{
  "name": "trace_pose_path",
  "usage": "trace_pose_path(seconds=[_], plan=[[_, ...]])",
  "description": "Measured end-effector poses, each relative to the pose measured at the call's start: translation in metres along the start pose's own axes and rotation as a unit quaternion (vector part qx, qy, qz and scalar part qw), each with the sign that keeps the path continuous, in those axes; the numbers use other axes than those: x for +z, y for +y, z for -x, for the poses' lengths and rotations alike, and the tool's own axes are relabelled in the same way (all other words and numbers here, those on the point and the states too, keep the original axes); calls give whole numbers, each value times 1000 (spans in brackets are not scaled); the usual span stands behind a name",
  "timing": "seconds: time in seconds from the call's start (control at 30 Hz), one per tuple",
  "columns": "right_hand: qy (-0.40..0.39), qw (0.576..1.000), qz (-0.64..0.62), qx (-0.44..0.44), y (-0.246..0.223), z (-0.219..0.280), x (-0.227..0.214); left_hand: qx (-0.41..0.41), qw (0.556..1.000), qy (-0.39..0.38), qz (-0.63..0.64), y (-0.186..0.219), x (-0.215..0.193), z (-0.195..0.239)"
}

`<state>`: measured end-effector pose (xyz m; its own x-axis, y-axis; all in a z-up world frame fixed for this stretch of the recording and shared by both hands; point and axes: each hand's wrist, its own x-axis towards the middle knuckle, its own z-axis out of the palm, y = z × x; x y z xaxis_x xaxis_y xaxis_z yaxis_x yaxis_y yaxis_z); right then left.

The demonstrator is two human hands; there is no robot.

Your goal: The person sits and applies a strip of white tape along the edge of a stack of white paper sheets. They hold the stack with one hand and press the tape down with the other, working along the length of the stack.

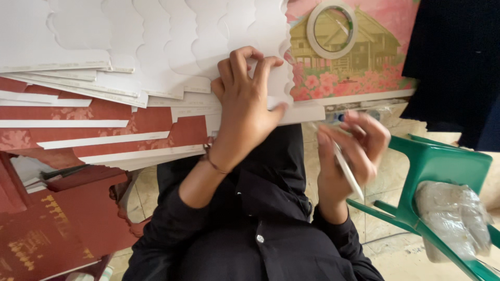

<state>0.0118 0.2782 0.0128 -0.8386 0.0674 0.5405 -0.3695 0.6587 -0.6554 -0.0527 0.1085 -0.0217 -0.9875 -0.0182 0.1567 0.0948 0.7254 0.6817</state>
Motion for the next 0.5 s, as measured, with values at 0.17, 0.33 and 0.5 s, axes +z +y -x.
trace_pose_path(seconds=[0.17,0.33,0.5], plan=[[-145,988,-25,38,-12,-6,17,64,987,-7,146,-36,-48,6],[-231,972,-19,-28,-29,-2,52,14,997,27,-73,-48,-100,46],[-238,969,-49,-34,-42,-2,75,-58,998,7,-26,-54,-102,62]])
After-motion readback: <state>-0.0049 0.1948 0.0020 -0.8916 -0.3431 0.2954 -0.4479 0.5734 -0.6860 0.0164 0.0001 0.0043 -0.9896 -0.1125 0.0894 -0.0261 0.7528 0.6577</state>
